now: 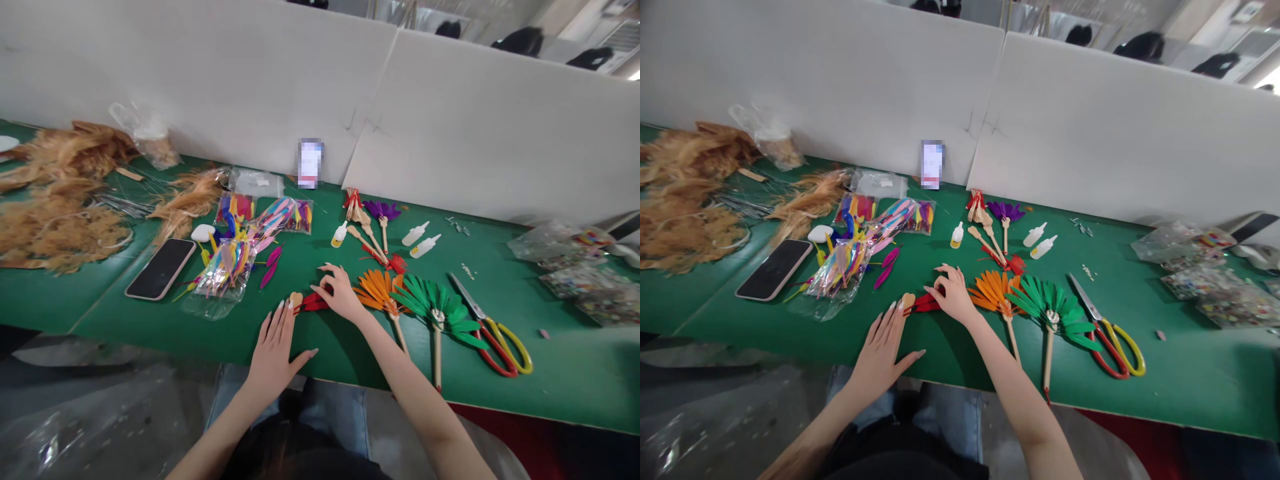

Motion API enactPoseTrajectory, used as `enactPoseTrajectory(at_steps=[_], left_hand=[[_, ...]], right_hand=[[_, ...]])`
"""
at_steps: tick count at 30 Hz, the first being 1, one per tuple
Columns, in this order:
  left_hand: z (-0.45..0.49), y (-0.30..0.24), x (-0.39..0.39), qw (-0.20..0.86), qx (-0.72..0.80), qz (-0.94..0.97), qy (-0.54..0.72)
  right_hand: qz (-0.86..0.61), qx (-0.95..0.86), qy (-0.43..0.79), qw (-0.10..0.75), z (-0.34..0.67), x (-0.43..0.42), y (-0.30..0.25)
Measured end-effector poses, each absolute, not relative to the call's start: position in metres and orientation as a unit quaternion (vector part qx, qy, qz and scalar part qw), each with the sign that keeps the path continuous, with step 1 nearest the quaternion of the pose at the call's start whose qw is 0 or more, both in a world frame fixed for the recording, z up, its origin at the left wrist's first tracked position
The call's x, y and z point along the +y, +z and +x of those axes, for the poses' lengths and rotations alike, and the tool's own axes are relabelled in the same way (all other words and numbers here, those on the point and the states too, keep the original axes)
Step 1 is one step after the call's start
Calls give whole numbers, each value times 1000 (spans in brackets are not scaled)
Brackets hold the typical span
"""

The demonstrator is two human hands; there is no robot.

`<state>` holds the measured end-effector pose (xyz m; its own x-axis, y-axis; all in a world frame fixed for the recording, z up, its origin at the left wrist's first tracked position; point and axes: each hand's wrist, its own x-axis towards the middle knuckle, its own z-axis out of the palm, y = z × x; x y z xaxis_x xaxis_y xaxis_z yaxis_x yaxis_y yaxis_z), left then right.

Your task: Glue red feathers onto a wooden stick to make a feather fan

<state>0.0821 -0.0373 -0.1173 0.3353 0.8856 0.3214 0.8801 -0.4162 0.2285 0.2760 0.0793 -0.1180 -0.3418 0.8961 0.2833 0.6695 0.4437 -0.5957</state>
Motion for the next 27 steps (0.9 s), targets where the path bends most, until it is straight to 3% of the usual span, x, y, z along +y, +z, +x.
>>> enactPoseTrajectory(at_steps=[13,27], left_hand=[[82,-117,-37,1,536,822,191],[82,-116,-37,-2,537,823,186]], right_hand=[[-476,-798,214,301,281,89,-122],[-449,-816,205,301,257,105,-89]])
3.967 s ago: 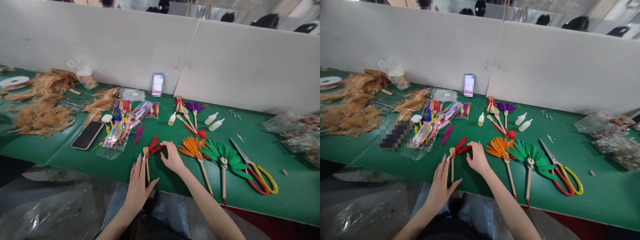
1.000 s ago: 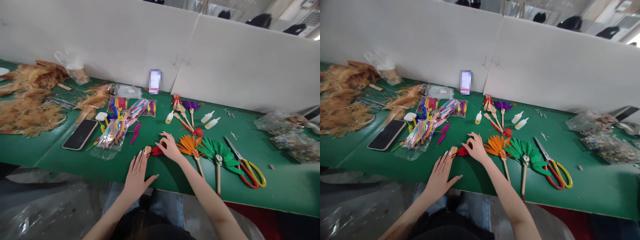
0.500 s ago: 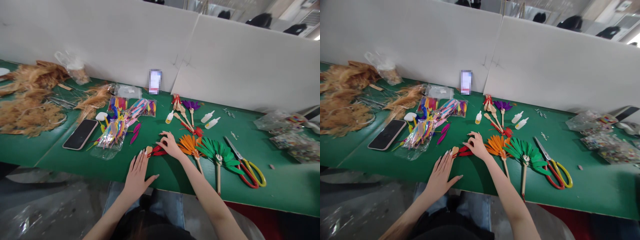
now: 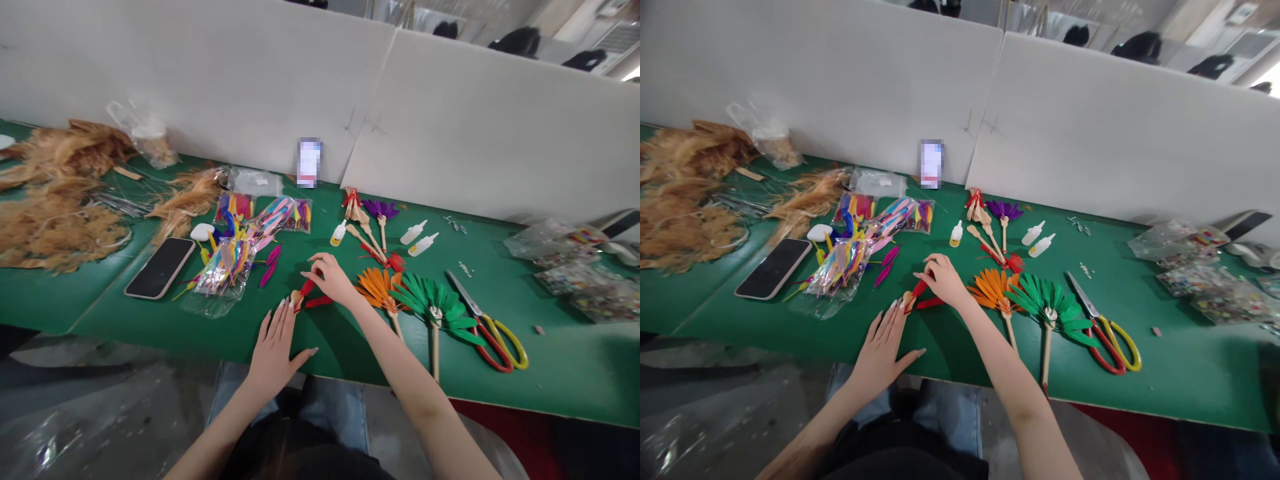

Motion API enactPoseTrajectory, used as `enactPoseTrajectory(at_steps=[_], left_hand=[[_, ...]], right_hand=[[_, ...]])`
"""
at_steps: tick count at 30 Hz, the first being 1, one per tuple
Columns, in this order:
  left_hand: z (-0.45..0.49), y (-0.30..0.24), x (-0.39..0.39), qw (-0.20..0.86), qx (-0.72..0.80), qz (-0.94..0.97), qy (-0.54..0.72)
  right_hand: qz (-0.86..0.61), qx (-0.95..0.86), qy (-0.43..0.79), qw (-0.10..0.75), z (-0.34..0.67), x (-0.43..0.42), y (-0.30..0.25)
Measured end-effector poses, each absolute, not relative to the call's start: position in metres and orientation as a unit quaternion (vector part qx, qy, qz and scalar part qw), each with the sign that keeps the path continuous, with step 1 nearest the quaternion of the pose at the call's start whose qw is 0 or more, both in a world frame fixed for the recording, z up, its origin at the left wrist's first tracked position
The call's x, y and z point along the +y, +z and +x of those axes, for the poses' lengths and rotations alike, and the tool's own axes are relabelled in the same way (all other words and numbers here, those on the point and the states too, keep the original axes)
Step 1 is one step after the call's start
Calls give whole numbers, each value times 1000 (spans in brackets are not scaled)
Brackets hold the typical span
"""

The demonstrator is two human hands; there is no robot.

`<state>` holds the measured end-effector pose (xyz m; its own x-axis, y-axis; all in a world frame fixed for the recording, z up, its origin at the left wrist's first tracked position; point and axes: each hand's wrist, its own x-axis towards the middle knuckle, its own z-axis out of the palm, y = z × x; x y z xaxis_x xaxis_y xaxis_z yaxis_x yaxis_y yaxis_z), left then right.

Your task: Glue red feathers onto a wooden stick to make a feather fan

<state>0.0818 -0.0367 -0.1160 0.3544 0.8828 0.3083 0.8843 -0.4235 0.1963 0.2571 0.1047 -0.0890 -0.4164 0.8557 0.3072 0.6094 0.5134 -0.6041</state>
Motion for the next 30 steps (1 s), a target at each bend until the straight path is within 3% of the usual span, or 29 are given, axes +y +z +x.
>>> enactPoseTrajectory(at_steps=[14,18,21,24,28,30], left_hand=[[81,-118,-36,-29,-532,-819,-212],[81,-116,-36,-35,-533,-820,-207],[81,-114,-37,-44,-535,-820,-199],[80,-112,-37,-62,-542,-815,-193],[79,-108,-35,-107,-549,-804,-200],[77,-105,-34,-136,-555,-793,-213]], right_hand=[[-329,-915,193,132,206,147,-65],[-305,-923,206,117,187,152,-68],[-293,-911,232,177,182,151,-62],[-328,-856,236,322,192,136,-50],[-453,-710,216,495,215,78,-48],[-482,-673,205,522,223,35,-60]])
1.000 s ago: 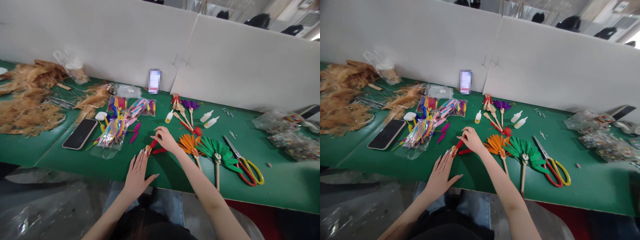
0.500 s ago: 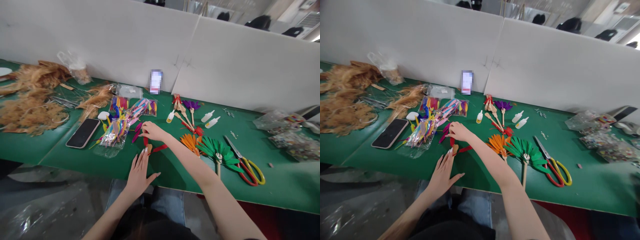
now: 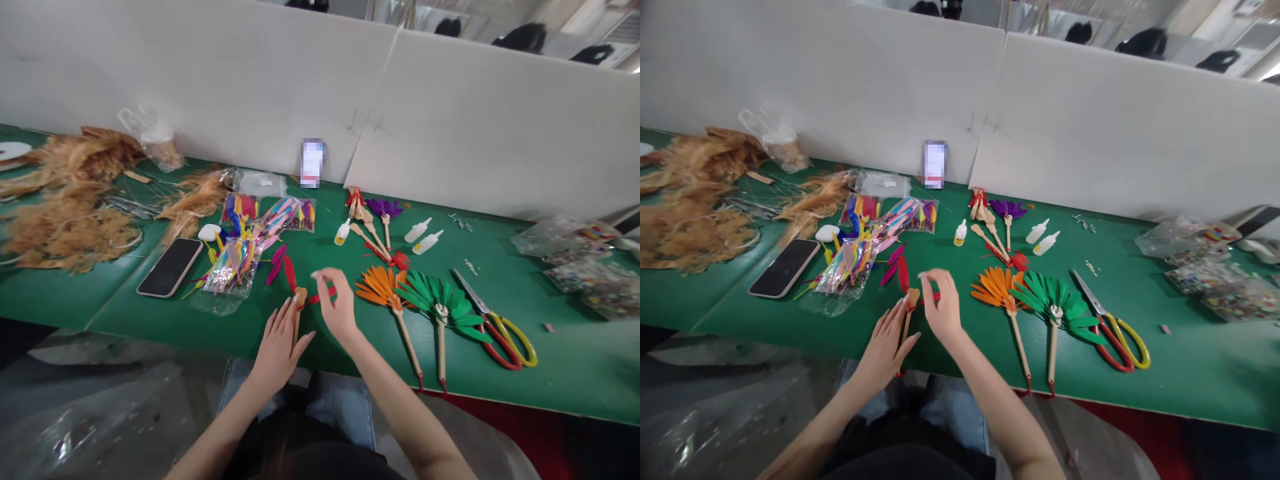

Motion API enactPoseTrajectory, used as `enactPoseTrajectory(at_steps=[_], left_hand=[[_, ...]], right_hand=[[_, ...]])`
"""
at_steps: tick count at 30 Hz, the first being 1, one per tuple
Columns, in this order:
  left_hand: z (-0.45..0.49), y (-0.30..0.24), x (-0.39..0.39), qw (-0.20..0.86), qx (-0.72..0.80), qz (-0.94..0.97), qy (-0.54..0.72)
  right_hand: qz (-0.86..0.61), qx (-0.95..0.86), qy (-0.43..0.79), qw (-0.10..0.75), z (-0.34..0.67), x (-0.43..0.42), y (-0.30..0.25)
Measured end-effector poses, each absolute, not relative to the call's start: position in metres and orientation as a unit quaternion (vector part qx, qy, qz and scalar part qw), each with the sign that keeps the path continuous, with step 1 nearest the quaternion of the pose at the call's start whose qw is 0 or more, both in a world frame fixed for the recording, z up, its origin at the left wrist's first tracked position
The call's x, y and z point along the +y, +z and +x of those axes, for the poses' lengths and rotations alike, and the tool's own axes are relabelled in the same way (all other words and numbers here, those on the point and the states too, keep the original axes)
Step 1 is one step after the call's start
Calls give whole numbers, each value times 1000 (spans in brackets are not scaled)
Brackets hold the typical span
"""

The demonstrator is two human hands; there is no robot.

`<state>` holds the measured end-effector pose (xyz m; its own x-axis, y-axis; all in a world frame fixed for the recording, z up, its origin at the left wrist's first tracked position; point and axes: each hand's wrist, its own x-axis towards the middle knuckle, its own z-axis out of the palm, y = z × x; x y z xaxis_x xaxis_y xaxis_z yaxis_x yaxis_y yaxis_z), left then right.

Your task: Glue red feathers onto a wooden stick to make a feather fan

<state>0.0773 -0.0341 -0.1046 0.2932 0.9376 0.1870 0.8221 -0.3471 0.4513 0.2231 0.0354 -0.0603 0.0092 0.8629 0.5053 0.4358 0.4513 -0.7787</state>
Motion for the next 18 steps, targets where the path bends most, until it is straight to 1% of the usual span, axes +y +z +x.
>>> enactPoseTrajectory(at_steps=[3,7,10,13,18], left_hand=[[72,-96,-30,187,564,768,241],[60,-84,-5,267,592,696,305],[52,-78,30,327,610,631,349],[51,-73,63,396,626,593,315],[60,-68,80,510,615,530,284]], right_hand=[[-497,-686,203,491,226,-27,-85],[-459,-764,204,405,219,-69,-103],[-439,-807,199,341,210,-69,-102],[-438,-827,201,288,202,-60,-98],[-439,-836,202,260,198,-55,-101]])
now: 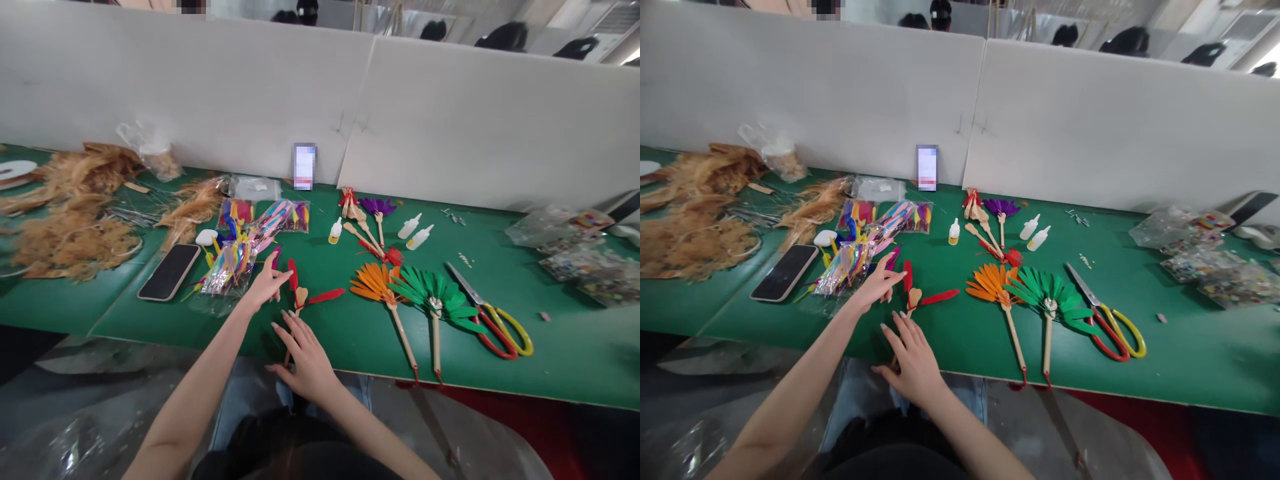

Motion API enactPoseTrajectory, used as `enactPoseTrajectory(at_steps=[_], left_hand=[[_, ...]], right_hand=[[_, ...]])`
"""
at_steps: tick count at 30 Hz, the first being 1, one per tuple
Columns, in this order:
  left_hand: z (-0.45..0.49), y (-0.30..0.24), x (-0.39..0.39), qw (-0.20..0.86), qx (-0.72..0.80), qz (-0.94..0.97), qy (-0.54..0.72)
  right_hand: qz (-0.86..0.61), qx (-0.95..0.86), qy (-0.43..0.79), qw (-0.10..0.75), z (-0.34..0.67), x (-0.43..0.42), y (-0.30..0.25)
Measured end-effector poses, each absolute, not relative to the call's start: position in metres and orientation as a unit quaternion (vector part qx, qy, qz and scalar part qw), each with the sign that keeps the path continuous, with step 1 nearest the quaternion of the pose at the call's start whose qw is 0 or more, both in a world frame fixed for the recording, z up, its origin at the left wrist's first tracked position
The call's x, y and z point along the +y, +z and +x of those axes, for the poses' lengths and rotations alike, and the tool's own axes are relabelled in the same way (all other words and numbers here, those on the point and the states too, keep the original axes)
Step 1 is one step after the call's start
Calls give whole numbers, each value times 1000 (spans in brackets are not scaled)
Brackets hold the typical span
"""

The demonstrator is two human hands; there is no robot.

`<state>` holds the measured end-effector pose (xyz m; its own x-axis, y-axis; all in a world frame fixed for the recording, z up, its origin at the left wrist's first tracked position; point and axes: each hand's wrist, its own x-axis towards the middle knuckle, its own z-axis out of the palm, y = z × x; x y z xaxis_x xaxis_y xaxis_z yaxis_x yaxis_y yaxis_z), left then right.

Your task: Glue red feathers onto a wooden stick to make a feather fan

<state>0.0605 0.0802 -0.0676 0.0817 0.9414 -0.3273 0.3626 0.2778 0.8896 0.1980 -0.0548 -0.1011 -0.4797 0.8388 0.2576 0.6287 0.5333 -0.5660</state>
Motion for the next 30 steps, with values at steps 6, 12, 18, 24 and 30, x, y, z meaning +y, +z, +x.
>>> enactPoseTrajectory(at_steps=[6,12,18,24,30], left_hand=[[71,-76,83,552,596,488,317],[76,-81,92,578,584,468,327],[72,-85,81,538,578,474,390],[69,-90,54,505,602,434,442],[66,-92,44,483,625,433,435]], right_hand=[[-437,-840,206,247,201,-57,-105],[-434,-846,196,239,202,-59,-103],[-442,-841,185,253,203,-62,-106],[-446,-836,189,260,201,-61,-107],[-449,-836,185,255,201,-62,-109]])
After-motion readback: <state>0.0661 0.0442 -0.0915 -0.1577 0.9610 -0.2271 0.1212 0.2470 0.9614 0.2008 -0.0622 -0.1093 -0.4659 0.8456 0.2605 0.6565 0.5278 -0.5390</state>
